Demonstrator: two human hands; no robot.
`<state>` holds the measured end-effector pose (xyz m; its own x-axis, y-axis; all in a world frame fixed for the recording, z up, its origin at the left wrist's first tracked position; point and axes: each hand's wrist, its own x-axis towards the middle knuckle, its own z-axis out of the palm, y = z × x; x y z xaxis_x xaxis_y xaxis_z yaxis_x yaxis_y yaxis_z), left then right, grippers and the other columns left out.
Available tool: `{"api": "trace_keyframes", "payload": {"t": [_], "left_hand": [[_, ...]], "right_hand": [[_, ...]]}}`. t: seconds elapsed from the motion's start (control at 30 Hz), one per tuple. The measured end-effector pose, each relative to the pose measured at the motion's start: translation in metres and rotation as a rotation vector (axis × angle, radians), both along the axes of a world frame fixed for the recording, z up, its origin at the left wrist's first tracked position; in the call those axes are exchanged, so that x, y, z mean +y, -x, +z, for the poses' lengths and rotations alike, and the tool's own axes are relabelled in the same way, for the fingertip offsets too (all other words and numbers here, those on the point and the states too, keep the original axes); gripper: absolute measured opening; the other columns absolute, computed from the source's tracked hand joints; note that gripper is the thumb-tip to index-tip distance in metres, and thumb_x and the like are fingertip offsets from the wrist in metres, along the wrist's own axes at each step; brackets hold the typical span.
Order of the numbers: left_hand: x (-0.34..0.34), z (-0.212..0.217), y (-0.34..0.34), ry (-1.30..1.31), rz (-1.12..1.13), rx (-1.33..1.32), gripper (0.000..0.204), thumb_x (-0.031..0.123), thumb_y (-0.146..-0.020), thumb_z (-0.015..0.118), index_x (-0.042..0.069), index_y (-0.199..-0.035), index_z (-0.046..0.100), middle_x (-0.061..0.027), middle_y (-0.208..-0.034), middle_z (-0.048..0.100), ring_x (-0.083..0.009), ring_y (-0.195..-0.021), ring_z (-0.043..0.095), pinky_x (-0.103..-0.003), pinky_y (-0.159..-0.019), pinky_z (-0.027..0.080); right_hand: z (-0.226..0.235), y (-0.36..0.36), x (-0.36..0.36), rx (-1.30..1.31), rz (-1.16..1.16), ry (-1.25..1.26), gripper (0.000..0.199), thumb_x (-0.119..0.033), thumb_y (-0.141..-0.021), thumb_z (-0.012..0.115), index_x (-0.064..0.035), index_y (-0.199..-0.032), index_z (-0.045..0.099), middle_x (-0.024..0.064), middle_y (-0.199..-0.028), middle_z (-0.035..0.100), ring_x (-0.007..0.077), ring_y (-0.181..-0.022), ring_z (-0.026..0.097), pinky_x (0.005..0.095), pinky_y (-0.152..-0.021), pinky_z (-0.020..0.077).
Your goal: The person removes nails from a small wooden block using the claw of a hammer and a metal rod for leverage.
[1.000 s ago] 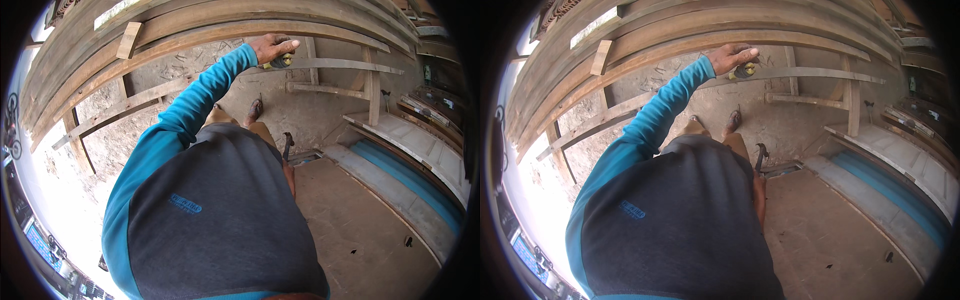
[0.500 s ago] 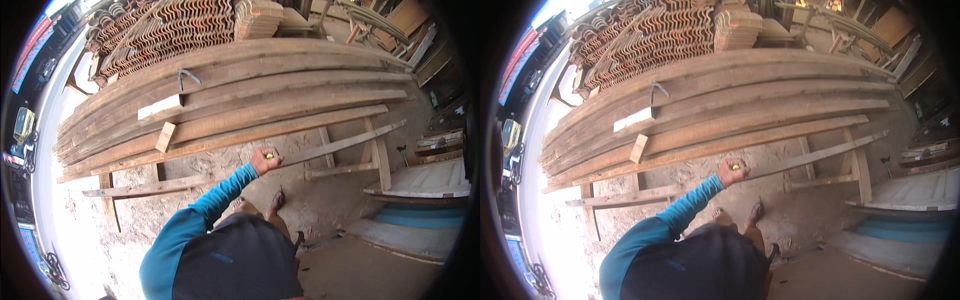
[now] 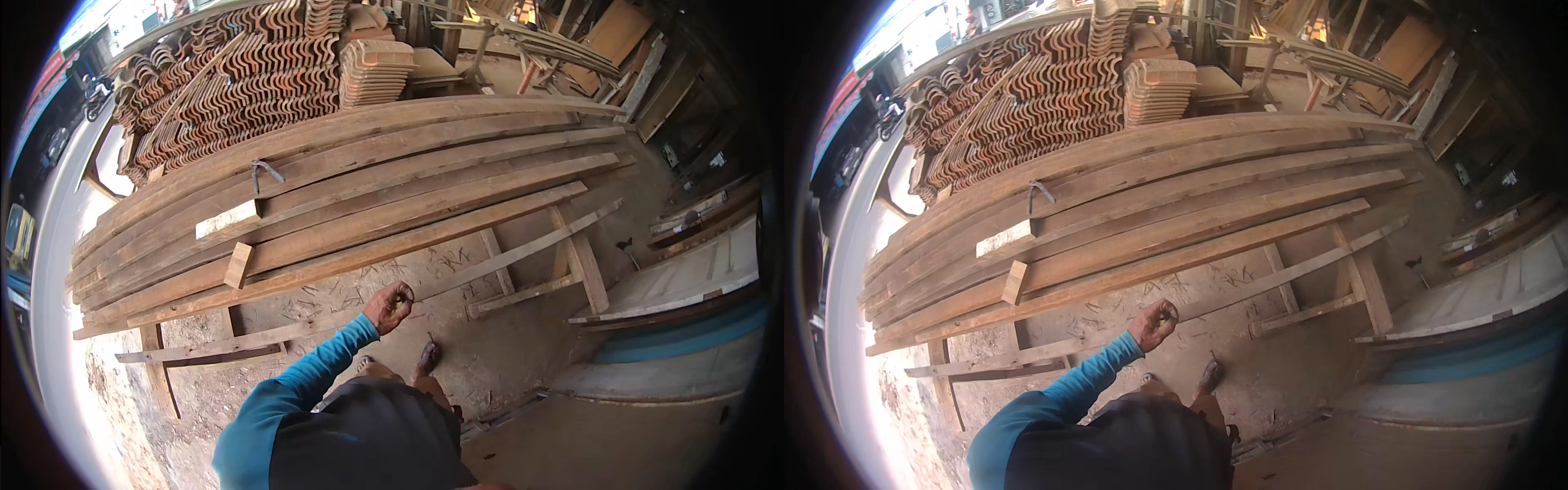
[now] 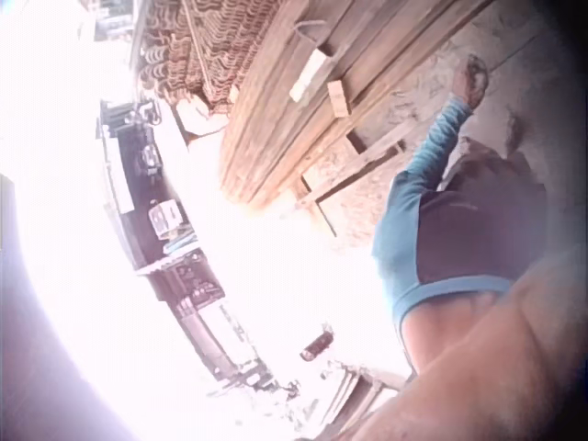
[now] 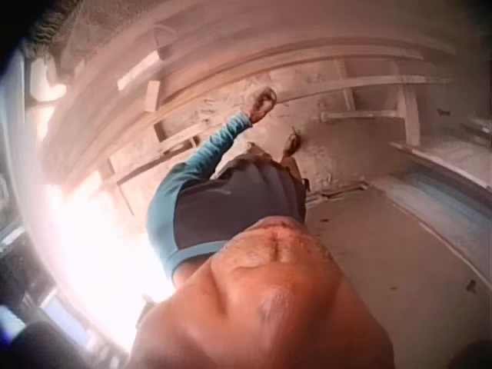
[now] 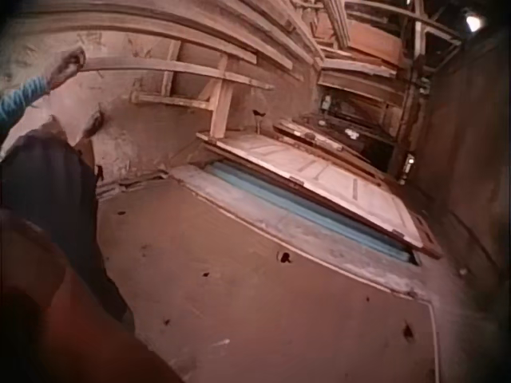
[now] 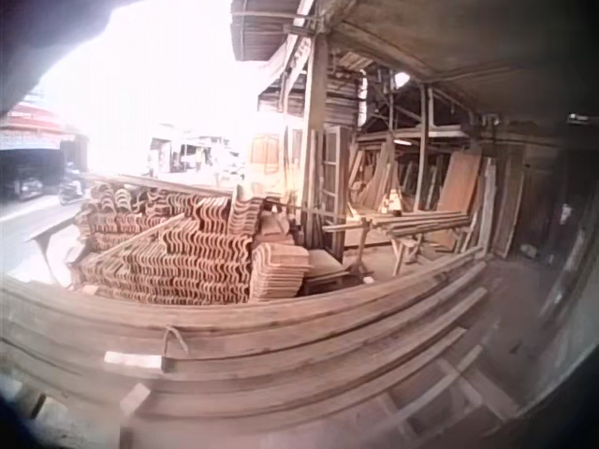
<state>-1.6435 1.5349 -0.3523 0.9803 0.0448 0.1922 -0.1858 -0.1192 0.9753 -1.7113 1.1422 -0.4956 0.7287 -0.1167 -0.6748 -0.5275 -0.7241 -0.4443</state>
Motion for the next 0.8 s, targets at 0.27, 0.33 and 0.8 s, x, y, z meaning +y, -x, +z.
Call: {"api": "trace_keyframes", "payload": {"t": [0.27,0.33,0.8], "left_hand": [[-0.026,0.026,-0.023,-0.233,0.128,0.006,0.008,0.006,-0.088,0.059,0.001,-0.094,0.057,-0.014,-0.084,0.064,-0.0243,-0.078,0.064,-0.035,-0.072,0.051],[0.035,-0.02,0.005,0.233,0.137,0.062,0.007,0.008,-0.091,0.059,0.004,-0.096,0.057,-0.0091,-0.089,0.064,-0.0162,-0.084,0.062,-0.032,-0.077,0.051],[-0.143,0.021,-0.093,-0.559,0.335,-0.022,0.019,0.003,-0.084,0.064,0.005,-0.102,0.062,-0.0153,-0.081,0.068,-0.029,-0.073,0.07,-0.037,-0.067,0.055]], "right_hand": [[-0.009,0.023,-0.041,0.054,-0.125,-0.004,0.049,-0.041,-0.091,0.062,0.0079,-0.091,0.062,0.0138,-0.077,0.065,0.0294,-0.071,0.063,0.0423,-0.067,0.049],[-0.011,0.031,-0.054,0.086,-0.169,-0.011,0.049,-0.041,-0.09,0.062,0.0082,-0.091,0.062,0.0142,-0.077,0.065,0.0296,-0.072,0.064,0.0425,-0.067,0.0491],[-0.065,0.034,-0.2,0.112,-0.247,-0.135,0.051,-0.04,-0.09,0.061,0.0105,-0.093,0.063,0.0165,-0.079,0.066,0.0314,-0.076,0.065,0.0438,-0.071,0.0495]]}}
